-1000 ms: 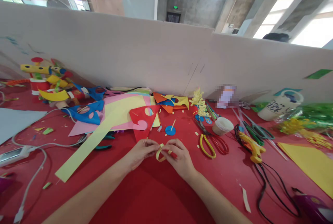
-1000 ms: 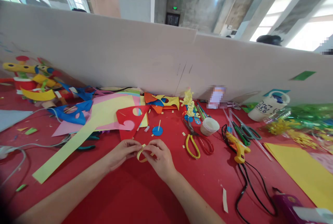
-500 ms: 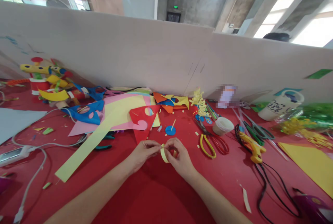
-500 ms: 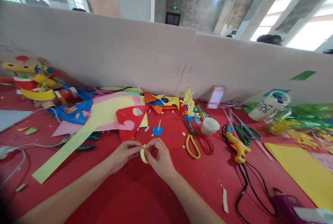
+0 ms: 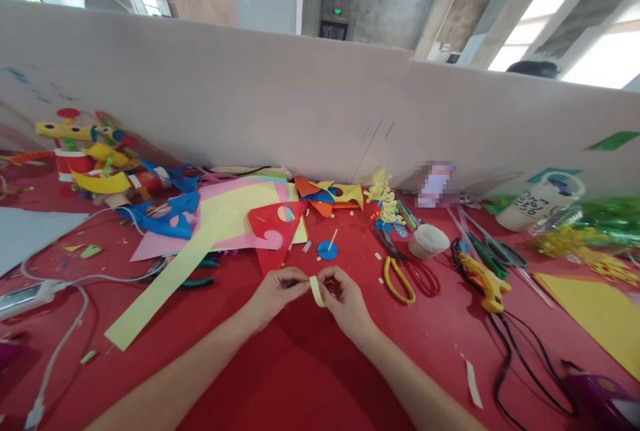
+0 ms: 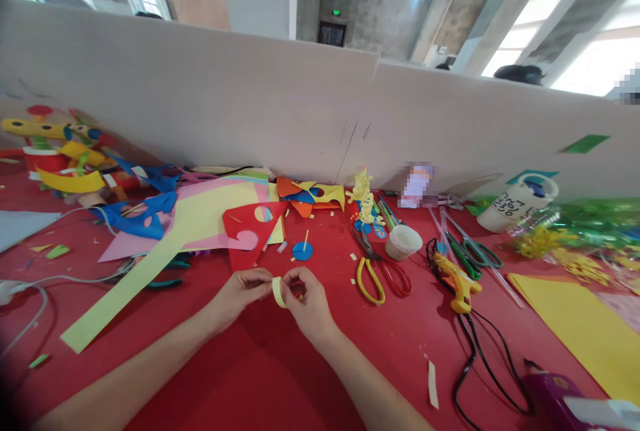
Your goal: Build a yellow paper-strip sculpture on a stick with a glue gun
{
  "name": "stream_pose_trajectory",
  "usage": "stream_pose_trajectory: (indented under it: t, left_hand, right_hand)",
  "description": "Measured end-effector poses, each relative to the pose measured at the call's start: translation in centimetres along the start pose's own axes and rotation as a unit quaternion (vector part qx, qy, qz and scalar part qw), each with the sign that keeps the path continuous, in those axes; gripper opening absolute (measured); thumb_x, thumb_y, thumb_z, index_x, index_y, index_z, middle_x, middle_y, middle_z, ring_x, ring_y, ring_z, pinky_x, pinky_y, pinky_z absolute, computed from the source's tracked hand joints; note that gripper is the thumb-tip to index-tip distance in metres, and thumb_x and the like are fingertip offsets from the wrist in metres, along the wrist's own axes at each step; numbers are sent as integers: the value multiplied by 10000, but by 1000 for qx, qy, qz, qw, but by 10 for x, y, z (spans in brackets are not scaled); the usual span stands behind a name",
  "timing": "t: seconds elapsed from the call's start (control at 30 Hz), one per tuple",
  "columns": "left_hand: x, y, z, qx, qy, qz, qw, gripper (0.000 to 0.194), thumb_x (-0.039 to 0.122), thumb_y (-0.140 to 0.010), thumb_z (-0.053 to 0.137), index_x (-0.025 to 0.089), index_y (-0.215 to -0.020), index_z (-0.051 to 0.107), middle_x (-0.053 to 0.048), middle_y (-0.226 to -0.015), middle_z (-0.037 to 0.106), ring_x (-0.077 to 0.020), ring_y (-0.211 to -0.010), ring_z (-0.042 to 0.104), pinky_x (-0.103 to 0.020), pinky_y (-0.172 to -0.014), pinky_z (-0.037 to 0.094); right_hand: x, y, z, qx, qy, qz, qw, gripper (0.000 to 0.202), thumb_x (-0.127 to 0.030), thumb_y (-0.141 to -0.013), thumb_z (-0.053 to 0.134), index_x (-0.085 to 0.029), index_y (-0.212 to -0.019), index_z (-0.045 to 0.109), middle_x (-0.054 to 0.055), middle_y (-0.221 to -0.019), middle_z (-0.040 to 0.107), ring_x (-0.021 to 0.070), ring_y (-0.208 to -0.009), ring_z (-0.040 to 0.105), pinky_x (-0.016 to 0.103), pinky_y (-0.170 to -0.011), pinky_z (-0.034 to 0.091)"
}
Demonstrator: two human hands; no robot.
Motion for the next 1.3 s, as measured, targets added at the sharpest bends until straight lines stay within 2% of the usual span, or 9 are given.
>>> stream_pose_trajectory:
  t: [0.27, 0.5, 0.63, 0.73, 0.97, 1.17, 1.3]
  left_hand:
    - [-3, -2, 0, -21, -19, 25, 999, 196, 330, -657, 671, 142, -713, 666, -23, -703, 592, -141, -674, 531, -254, -636, 414]
    - [-1, -3, -1, -16, -127, 33, 991, 178, 310, -717, 590, 142, -698, 645, -16, -672, 573, -142, -646, 519, -244, -607, 401]
    - [2, -1, -1, -15, -182, 44, 982, 112, 236, -707, 570, 147, -677, 632, -9, -667, 558, -134, -630, 513, -236, -600, 400]
    - [1, 0, 0, -14, -196, 54, 979, 95, 220, -708, 568, 148, -682, 626, -8, -677, 560, -132, -641, 514, -233, -608, 399]
    - [-10, -3, 0, -13, -151, 53, 987, 194, 335, -746, 591, 151, -761, 649, -13, -702, 569, -137, -659, 524, -235, -611, 406]
    - [-4, -2, -1, -6, -153, 62, 986, 194, 308, -761, 571, 148, -705, 665, -13, -669, 573, -128, -625, 515, -223, -574, 386]
    - [-5, -2, -4, 10, -170, 56, 984, 198, 314, -760, 567, 152, -706, 668, -14, -664, 590, -134, -628, 525, -228, -581, 392]
  right_hand:
    - [0, -3, -1, 3, -51, 13, 999, 201, -371, -707, 604, -204, -746, 499, 3, -714, 513, 124, -619, 485, 235, -560, 419]
    - [6, -8, -4, -36, -53, 26, 998, 228, -359, -708, 605, -214, -878, 559, -1, -745, 539, 131, -663, 527, 246, -610, 436]
    - [11, -10, -2, -63, -43, 47, 996, 195, -362, -685, 631, -192, -771, 592, 15, -750, 591, 140, -677, 548, 271, -669, 436]
    - [9, -10, -2, -56, -35, 54, 996, 201, -368, -670, 649, -184, -705, 575, -6, -672, 567, 125, -619, 519, 254, -620, 421]
    - [6, -10, -5, -27, -51, 75, 996, 306, -445, -640, 666, -181, -623, 511, -48, -556, 489, 84, -499, 417, 210, -495, 345]
    - [7, -10, -9, 19, -22, 46, 998, 279, -413, -634, 682, -178, -640, 533, -37, -583, 502, 97, -526, 446, 213, -500, 360]
    - [-4, -7, -13, 30, 72, -30, 996, 157, -306, -696, 650, -176, -651, 576, -22, -600, 506, 104, -540, 460, 216, -501, 376]
Point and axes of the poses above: each hand's wrist, its own y-axis away from the middle knuckle, its own z-axis out of the palm, x = y × z, the point moved 5 cm from there along -y, towards the middle knuckle
